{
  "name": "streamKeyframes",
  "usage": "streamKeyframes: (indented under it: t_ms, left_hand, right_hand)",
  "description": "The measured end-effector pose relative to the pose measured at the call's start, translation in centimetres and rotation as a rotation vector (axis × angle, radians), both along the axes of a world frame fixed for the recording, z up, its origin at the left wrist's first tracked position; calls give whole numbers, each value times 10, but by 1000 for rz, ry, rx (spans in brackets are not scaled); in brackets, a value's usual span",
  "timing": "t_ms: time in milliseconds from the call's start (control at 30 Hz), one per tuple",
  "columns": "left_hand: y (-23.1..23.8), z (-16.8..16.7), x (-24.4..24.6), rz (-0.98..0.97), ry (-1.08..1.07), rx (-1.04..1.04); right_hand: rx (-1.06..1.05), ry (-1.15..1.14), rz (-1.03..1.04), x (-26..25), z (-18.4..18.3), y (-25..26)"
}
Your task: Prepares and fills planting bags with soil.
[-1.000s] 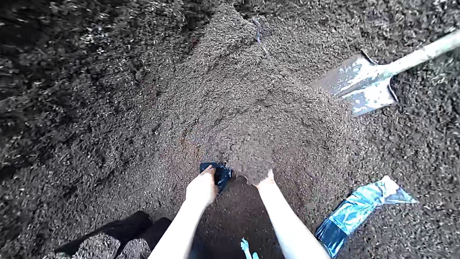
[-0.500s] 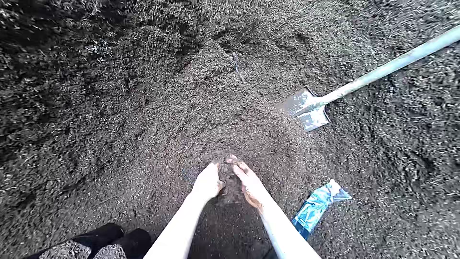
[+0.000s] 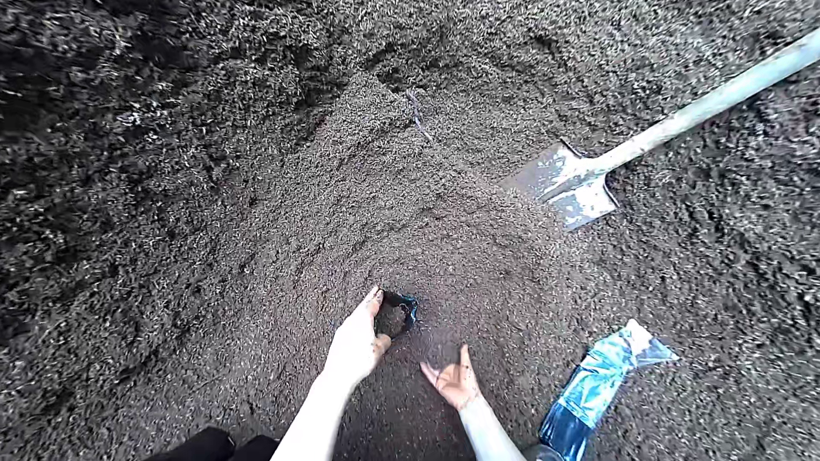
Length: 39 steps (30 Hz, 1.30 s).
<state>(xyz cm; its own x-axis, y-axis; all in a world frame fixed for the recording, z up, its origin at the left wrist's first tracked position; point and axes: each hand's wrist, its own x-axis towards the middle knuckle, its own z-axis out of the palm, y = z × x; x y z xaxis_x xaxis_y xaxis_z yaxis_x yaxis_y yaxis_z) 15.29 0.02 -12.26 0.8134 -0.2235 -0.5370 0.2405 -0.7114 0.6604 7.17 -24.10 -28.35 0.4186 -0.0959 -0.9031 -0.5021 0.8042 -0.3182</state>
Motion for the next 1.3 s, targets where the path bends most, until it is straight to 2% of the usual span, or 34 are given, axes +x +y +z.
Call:
streamKeyframes:
  t_ms: [67,200,267,333,467,600,633,700,767,867,933,1000,1067,1100,1133,1167,1233,1267,1300]
  left_hand:
    - [1,-1,-2,6,13,10]
    - [7,-2,-1,23,12,-4]
    - [4,-1,-1,14,26,-11]
    - [0,1,0,-7,29,-14]
    - [-7,0,0,-40,23,-21]
    - [-13,-1,-2,-67,6,-29]
    - [-14,-2,-3,-72,-7,-32]
    - [-17,-1,-6,-67,-28,-43]
    - [-18,2,-10,-39,-42,-39]
    - [-14,12,-15,-4,-1,43]
    - [-10,13,-15,7,17,65]
    - [-6,8,-14,29,-3,52]
    - [-3,-2,-14,21,-26,40]
    - [-3,-6,-14,-2,-34,61]
    - [-5,-8,-14,-40,-23,105]
    - [-7,-10,-14,-87,-1,157]
    - [-12,-11,-12,-175,42,209]
    - [-15,-9,-11,-195,53,204]
    - [-19,-5,-13,-190,63,188]
  right_hand:
    - [9,-130,-197,38,-3,10]
    - [50,-324,-251,109,-13,20]
    - [77,-390,-264,114,-20,20]
    - [62,-392,-247,107,-12,16]
    - [5,-355,-166,87,46,3]
    - [336,-639,-28,63,100,-1]
    - [309,-629,19,58,118,6]
    - [201,-613,136,56,146,24]
    - [87,-730,356,63,152,34]
    - [-378,-673,663,70,173,54]
    - [-583,-636,831,69,186,59]
    - [-780,-629,914,68,188,49]
    - [-965,-604,929,59,170,27]
    - [-950,-530,960,48,157,19]
    - [-815,-414,1034,31,143,16]
    - [-569,-277,1126,10,124,16]
    - [30,-39,1220,-41,62,25]
    - [243,34,1192,-70,27,36]
    - [368,97,1116,-95,-3,49]
